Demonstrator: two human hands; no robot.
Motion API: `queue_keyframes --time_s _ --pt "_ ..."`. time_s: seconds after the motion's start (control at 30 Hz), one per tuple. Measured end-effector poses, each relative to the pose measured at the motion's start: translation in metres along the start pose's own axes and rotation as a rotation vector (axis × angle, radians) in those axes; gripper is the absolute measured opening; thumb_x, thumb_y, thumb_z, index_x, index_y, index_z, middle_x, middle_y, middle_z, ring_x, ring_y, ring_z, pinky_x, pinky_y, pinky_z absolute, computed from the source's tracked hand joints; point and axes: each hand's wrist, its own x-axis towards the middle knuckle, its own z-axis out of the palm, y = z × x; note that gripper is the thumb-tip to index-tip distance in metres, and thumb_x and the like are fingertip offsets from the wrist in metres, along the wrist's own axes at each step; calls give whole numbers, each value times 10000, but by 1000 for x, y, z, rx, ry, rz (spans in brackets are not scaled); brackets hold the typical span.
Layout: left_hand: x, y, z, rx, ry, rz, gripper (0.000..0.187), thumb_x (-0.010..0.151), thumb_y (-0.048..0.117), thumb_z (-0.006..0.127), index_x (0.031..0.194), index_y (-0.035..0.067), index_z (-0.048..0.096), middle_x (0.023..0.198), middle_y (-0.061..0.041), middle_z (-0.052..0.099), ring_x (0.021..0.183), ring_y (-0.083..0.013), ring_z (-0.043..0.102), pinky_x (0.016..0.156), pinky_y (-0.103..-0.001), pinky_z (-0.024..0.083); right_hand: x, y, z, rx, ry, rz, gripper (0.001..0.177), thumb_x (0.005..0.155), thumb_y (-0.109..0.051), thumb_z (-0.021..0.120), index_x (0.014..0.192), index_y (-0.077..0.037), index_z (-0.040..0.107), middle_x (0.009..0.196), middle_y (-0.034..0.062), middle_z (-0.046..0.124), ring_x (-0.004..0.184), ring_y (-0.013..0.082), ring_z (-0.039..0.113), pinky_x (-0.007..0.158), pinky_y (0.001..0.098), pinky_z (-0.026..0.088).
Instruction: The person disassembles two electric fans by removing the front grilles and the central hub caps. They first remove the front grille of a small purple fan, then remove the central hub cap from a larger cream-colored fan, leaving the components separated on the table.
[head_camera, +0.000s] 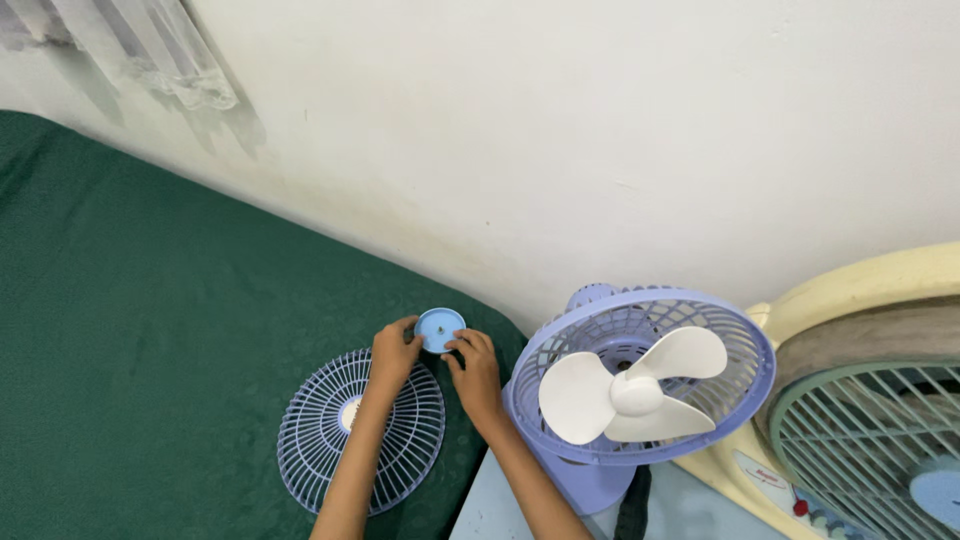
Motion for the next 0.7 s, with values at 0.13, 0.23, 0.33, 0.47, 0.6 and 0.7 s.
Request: queue_keyframes --time_s 0.13,0.23,0.33,0.47,0.6,0.7 --pt "15 -21 9 -14 -91 -86 352 791 82 753 1133 -1 743 1024 -196 771 908 -316 777 794 -393 607 2 17 9 -5 -42 42 206 741 -31 809 939 -17 754 1147 130 699 1151 335 607 991 417 490" --pt "22 -23 12 69 -100 -67 341 753 74 767 1090 18 768 979 -202 775 909 -328 767 818 -404 600 3 23 11 -24 -60 24 204 744 -30 807 942 -21 759 1145 131 702 1145 337 607 993 418 486" --pt "15 -18 17 220 -76 -51 318 768 85 740 1082 40 768 954 -226 750 902 -379 733 816 -453 583 -2 26 14 -32 -62 19 210 751 -26 807 955 -15 758 1165 137 698 1156 346 597 996 426 477" --pt "5 0 22 363 -9 -40 231 838 91 660 1043 51 760 940 -245 728 894 -423 714 794 -504 577 -4 30 14 -20 -64 28 214 770 -27 793 982 -30 766 1222 127 701 1200 332 605 1044 414 481" --pt "3 34 5 519 -4 -100 141 895 147 653 908 16 706 906 -235 716 884 -425 717 760 -510 586 -9 16 5 -20 -68 -8 389 784 -12 752 1172 -10 718 1361 171 638 1291 379 537 1098 446 425" --pt "-20 78 -25 520 125 46 157 881 147 644 878 -7 674 901 -217 715 850 -425 717 707 -503 584 -21 -9 -20 19 -61 -11 388 854 -19 706 1241 -8 679 1406 180 618 1355 386 507 1124 452 411"
